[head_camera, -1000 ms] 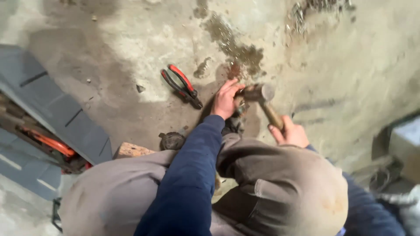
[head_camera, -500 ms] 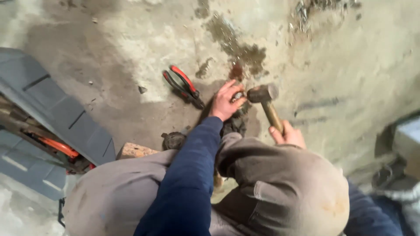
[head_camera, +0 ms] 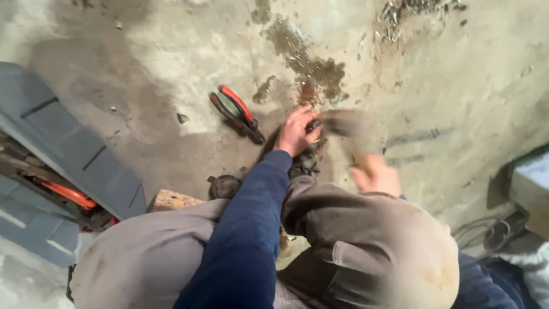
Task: Grinding a metal component and using tools to dismantle an electric motor stator on the workshop floor.
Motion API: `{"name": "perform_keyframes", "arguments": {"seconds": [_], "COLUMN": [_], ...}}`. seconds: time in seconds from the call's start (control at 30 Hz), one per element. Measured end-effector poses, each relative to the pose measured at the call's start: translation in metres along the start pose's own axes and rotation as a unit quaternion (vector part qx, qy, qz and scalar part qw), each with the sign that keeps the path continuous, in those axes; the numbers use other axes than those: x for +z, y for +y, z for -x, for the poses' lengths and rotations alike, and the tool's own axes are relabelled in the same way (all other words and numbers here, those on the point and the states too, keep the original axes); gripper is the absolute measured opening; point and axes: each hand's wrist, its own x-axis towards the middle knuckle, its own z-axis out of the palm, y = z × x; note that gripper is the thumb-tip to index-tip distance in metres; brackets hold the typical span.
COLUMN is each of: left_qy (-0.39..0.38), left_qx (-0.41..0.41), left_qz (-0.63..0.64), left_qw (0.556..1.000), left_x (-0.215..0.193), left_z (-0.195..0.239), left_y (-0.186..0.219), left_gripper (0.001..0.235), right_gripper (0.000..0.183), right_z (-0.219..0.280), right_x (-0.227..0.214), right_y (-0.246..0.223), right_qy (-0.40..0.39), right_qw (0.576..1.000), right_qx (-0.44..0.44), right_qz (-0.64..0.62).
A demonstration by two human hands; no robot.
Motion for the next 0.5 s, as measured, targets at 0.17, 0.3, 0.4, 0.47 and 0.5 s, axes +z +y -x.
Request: {"name": "perform_keyframes", "arguments": {"seconds": [0.17, 0.3, 0.4, 0.47, 0.5], "left_qy": [0.024, 0.001, -0.006, 0.001, 0.001], "left_qx": [0.032, -0.012, 0.024, 0.027, 0.025], "left_qz": [0.019, 0.010, 0.002, 0.010, 0.019], "left_qw": [0.999, 1.000, 1.000, 1.000, 0.999], "left_x": [0.010, 0.006, 0.009, 0.003, 0.000], "left_z": [0.011, 0.009, 0.013, 0.006, 0.006], "left_y": [-0.009, 0.002, 0.001, 0.004, 0.006], "left_gripper": [0.032, 0.030, 0.026, 0.027, 0.028], "right_gripper": [0.028, 0.029, 0.025, 0.033, 0.039], "right_z": [-0.016, -0.029, -0.032, -0.005, 0.011], "right_x": [-0.040, -0.126, -0.117, -0.024, 0.019], "right_y": [0.006, 0.013, -0.040, 0.027, 0.050], "right_qy": [-0.023, 0.191, 0.137, 0.091, 0.065], "right_qw": [0.979, 0.936, 0.973, 0.992, 0.996], "right_qx": [0.169, 0.043, 0.011, -0.040, -0.062], "right_qz": [-0.112, -0.293, -0.183, -0.075, -0.020]}}
